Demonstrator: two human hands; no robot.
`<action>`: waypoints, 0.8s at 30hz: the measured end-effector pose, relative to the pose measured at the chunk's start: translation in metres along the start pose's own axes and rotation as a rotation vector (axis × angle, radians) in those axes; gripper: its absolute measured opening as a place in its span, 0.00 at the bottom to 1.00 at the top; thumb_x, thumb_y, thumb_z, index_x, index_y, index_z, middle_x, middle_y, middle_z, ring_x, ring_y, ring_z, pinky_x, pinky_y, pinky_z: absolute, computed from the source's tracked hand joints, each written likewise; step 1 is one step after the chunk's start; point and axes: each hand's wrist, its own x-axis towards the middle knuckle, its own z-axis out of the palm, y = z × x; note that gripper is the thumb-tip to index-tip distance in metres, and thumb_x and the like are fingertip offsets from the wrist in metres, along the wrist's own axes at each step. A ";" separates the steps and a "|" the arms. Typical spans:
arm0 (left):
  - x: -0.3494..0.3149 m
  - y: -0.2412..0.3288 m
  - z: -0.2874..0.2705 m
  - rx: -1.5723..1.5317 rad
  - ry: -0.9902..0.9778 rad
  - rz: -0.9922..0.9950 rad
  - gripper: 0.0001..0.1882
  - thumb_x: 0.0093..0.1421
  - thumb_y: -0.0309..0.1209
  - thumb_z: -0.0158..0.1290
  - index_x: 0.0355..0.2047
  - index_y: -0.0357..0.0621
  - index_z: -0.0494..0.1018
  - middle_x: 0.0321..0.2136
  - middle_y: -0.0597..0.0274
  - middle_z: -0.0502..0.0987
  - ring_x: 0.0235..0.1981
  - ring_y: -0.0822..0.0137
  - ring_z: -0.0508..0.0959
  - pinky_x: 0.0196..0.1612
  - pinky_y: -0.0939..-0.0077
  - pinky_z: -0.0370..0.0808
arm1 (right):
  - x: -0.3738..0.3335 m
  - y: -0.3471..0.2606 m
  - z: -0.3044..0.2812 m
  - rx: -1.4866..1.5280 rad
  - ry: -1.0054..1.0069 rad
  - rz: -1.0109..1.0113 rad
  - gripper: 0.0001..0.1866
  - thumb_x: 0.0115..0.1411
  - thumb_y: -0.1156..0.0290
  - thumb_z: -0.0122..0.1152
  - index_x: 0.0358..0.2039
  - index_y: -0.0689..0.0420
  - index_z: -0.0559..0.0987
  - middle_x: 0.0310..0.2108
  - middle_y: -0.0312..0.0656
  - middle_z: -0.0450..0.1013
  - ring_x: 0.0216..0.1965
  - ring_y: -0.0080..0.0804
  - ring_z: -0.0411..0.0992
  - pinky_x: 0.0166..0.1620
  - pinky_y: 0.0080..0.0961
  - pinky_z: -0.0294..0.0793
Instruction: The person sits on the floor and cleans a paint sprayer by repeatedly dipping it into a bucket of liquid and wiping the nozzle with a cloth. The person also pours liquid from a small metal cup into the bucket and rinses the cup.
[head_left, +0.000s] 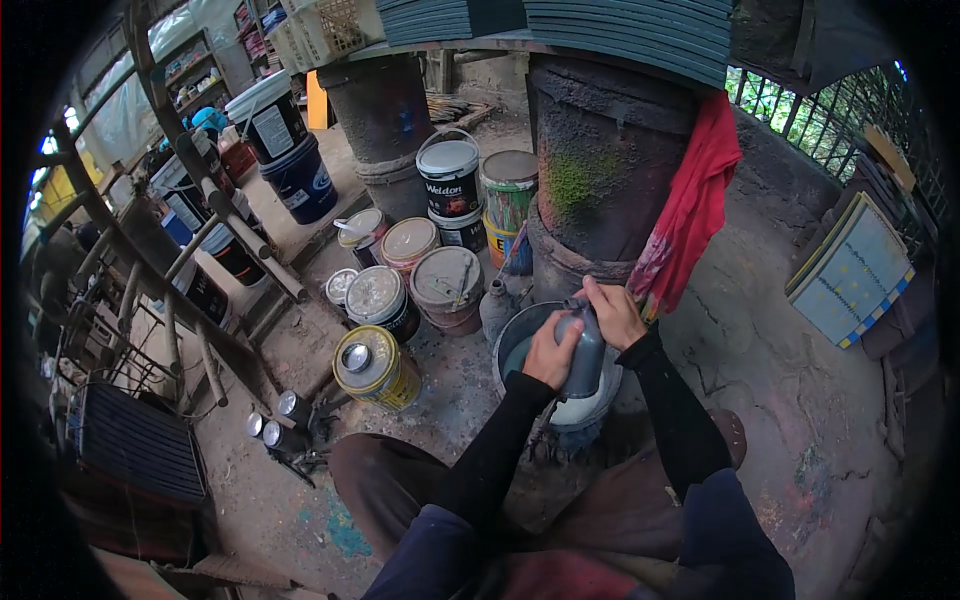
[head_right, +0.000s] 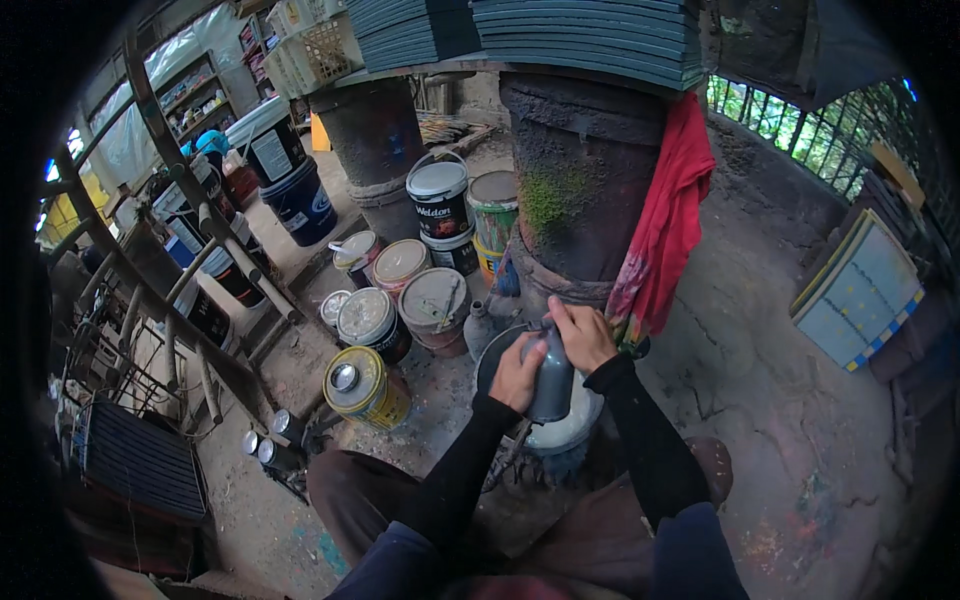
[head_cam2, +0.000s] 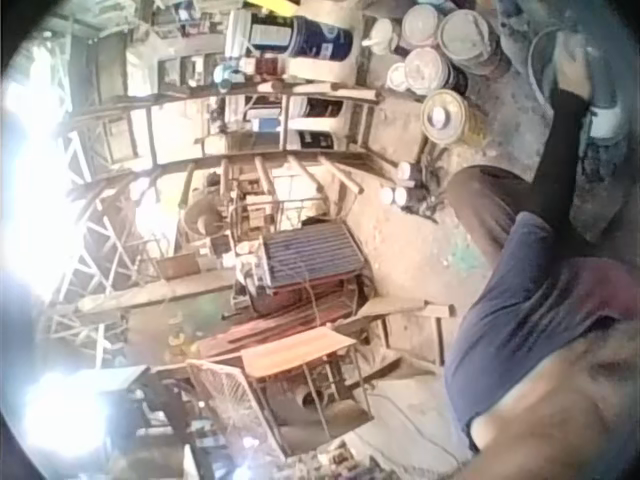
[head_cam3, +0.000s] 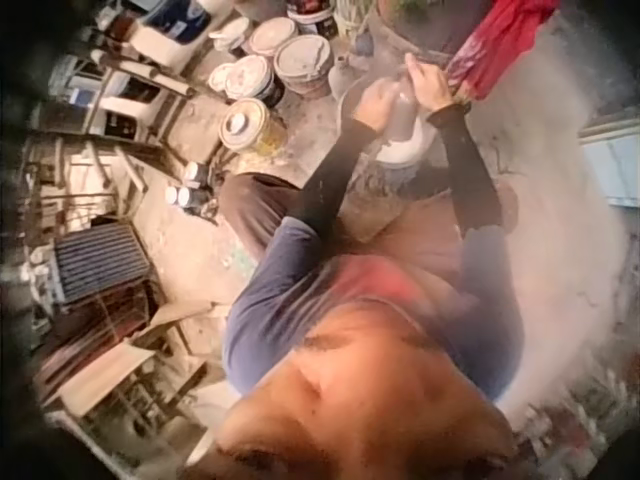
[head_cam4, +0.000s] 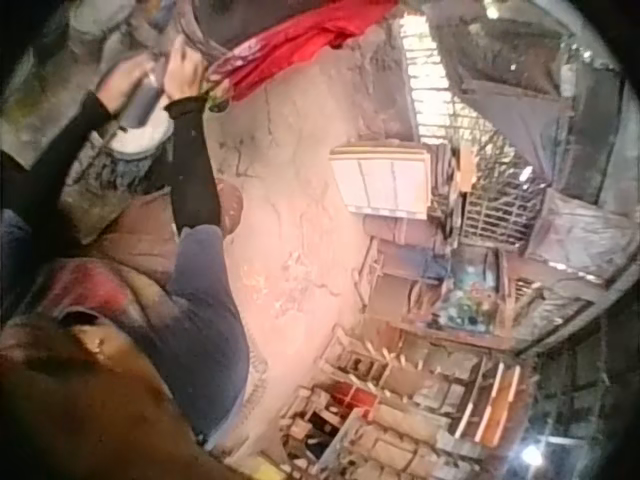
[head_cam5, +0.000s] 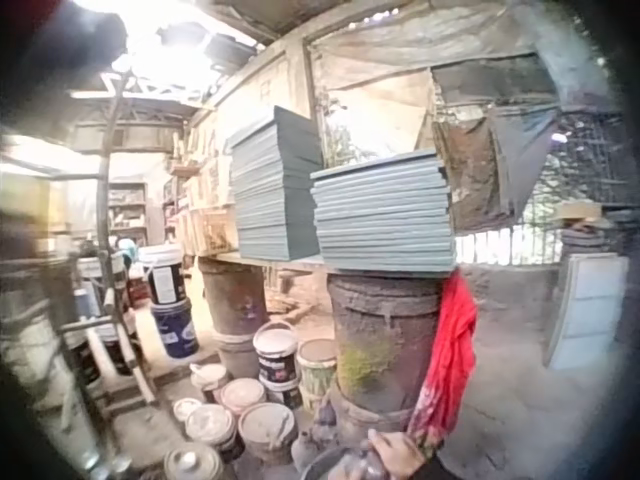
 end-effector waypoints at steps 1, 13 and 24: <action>-0.002 0.002 0.007 -0.006 0.041 -0.012 0.24 0.62 0.45 0.48 0.45 0.33 0.70 0.39 0.39 0.75 0.45 0.47 0.75 0.50 0.65 0.68 | -0.002 0.000 -0.004 -0.100 -0.032 0.012 0.18 0.64 0.59 0.48 0.32 0.62 0.77 0.28 0.51 0.74 0.35 0.54 0.74 0.39 0.40 0.72; 0.010 -0.008 -0.019 0.055 0.394 0.109 0.30 0.61 0.48 0.47 0.48 0.29 0.67 0.40 0.38 0.75 0.44 0.50 0.76 0.48 0.65 0.69 | -0.035 0.024 0.042 0.250 0.098 0.014 0.23 0.69 0.58 0.37 0.38 0.66 0.75 0.36 0.53 0.75 0.42 0.48 0.73 0.46 0.32 0.69; 0.010 -0.001 -0.032 -0.079 0.395 0.066 0.27 0.63 0.47 0.45 0.46 0.30 0.68 0.36 0.45 0.75 0.39 0.57 0.75 0.45 0.68 0.69 | -0.046 -0.012 0.053 -0.129 0.296 -0.487 0.18 0.62 0.69 0.52 0.51 0.63 0.69 0.48 0.56 0.68 0.49 0.55 0.69 0.50 0.38 0.69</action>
